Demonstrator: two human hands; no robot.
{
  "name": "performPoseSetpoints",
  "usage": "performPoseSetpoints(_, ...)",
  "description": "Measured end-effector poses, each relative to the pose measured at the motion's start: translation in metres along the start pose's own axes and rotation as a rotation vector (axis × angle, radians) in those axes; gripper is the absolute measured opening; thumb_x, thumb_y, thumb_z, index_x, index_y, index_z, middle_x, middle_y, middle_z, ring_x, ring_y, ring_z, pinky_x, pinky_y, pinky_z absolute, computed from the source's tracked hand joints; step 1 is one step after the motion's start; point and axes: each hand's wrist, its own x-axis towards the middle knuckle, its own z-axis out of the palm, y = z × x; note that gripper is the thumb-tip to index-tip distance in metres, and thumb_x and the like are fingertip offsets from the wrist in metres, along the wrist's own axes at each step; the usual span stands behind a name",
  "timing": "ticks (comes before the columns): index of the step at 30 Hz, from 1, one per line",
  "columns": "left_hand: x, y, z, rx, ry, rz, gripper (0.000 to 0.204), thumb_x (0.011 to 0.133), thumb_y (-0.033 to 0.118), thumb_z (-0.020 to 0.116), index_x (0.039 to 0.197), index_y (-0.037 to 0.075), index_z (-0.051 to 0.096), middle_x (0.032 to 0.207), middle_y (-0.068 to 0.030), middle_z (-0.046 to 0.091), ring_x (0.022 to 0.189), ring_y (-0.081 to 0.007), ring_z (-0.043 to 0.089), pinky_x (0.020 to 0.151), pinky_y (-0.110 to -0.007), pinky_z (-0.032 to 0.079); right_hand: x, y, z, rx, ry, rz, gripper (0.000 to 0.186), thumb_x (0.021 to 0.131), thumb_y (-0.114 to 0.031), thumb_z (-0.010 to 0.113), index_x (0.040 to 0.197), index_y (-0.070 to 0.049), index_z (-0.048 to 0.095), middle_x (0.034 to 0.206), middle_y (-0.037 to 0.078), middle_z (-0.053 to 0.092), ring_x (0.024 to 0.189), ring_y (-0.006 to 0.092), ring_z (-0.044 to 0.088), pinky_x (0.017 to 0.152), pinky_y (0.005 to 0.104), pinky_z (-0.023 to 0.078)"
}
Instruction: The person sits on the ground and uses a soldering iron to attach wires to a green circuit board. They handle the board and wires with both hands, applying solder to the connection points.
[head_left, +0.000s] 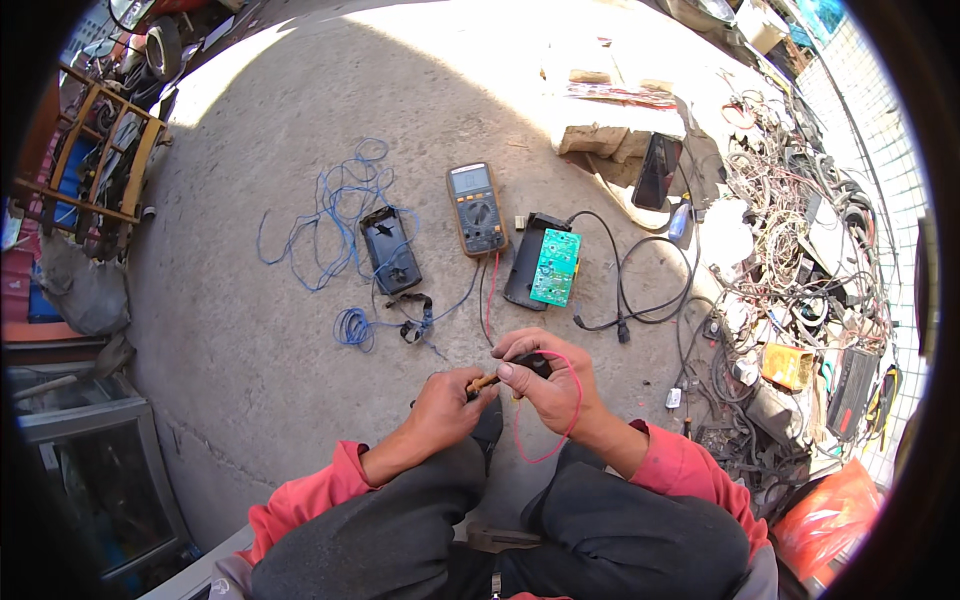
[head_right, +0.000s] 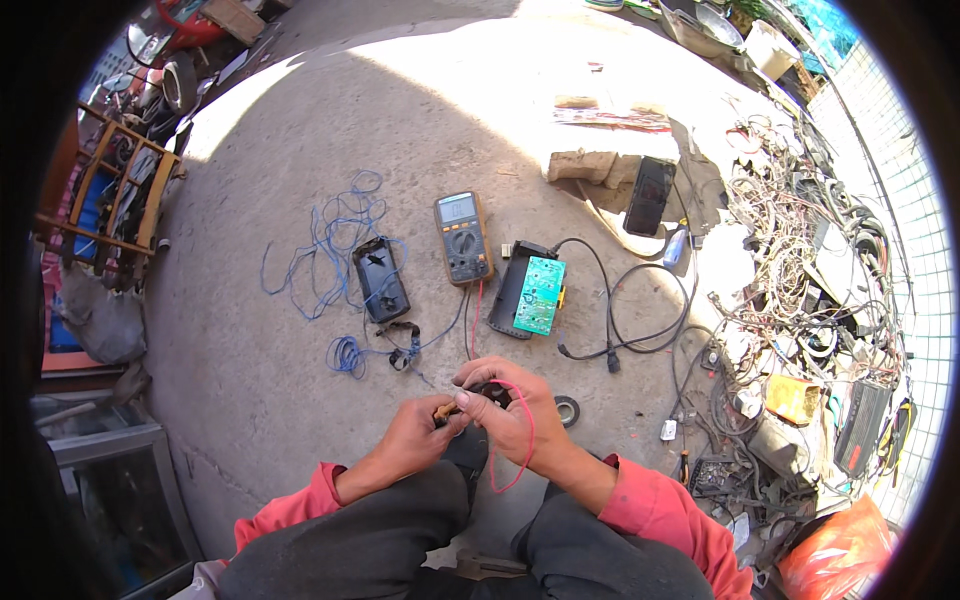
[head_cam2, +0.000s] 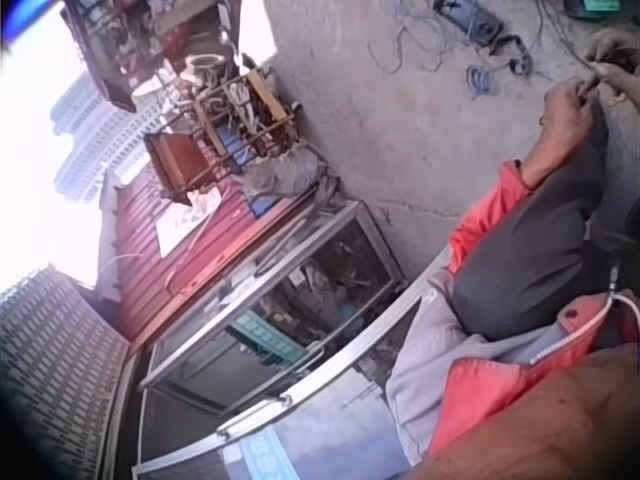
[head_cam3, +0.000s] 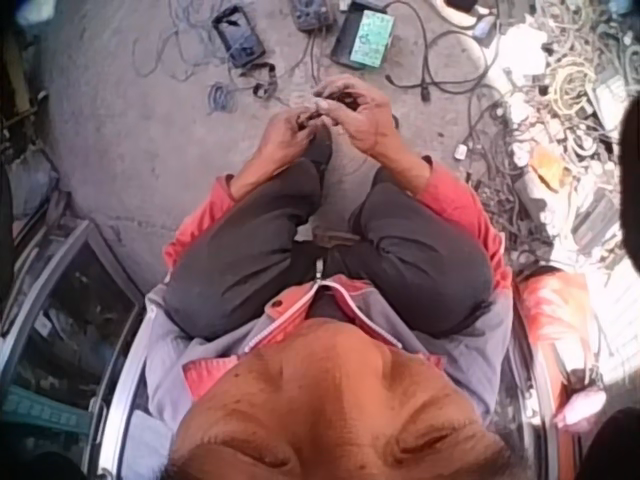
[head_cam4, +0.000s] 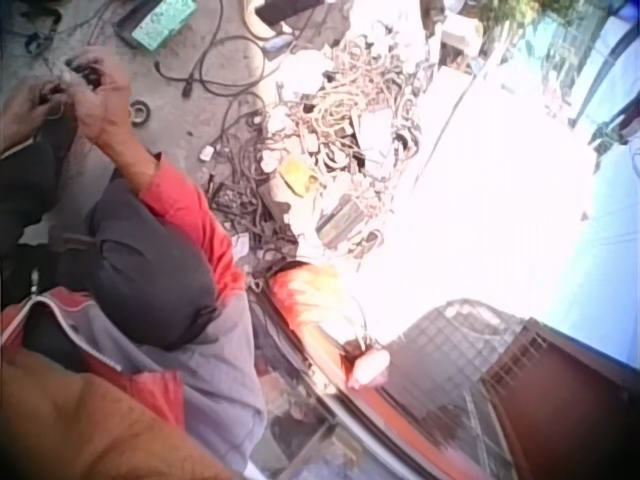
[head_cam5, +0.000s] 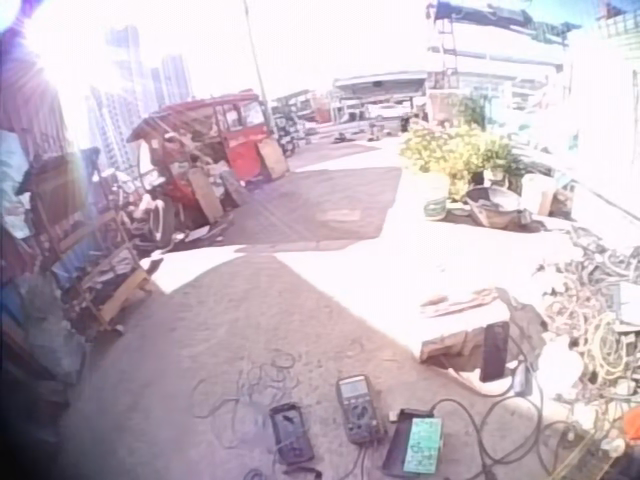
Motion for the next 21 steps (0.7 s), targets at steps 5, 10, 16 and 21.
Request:
performPoseSetpoints(5,0.001,0.007,-0.004,0.044,0.038,-0.023,0.022,0.091,0.019,0.064,0.081,-0.001,0.062,0.055,-0.0066,0.052,0.051,-0.0117,0.046,0.048,-0.034,0.036,-0.002,-0.005,0.0,0.045,0.054,0.059,0.012,0.087,-0.005,0.067,0.091,0.001,0.058,0.103,0.009,0.063,0.075,0.0081,0.057,0.064,0.0229,0.048)
performPoseSetpoints(10,0.002,0.012,-0.007,0.089,0.112,0.005,0.024,0.088,0.021,0.067,0.078,-0.001,0.063,0.055,-0.0124,0.053,0.048,-0.018,0.049,0.047,-0.037,0.036,-0.002,-0.011,0.002,0.036,0.084,0.045,0.012,0.086,-0.004,0.067,0.09,0.001,0.058,0.105,0.009,0.062,0.084,0.0094,0.057,0.07,0.0227,0.048)
performPoseSetpoints(16,0.003,0.017,-0.01,0.105,0.133,-0.005,0.021,0.085,0.019,0.067,0.08,-0.001,0.066,0.058,-0.0185,0.054,0.047,-0.0255,0.05,0.048,-0.039,0.037,0.0,-0.01,0.001,-0.034,0.112,-0.059,0.011,0.087,-0.004,0.067,0.089,0.0,0.057,0.104,0.009,0.062,0.092,0.012,0.057,0.074,0.0231,0.047)
performPoseSetpoints(21,-0.003,0.001,-0.014,0.162,0.17,-0.076,0.021,0.084,0.019,0.068,0.084,-0.002,0.067,0.06,-0.0213,0.054,0.049,-0.0262,0.051,0.048,-0.039,0.037,0.01,-0.029,-0.014,0.133,0.379,-0.023,0.014,0.09,-0.008,0.064,0.09,0.001,0.054,0.099,0.012,0.062,0.071,0.0106,0.056,0.062,0.0227,0.045)
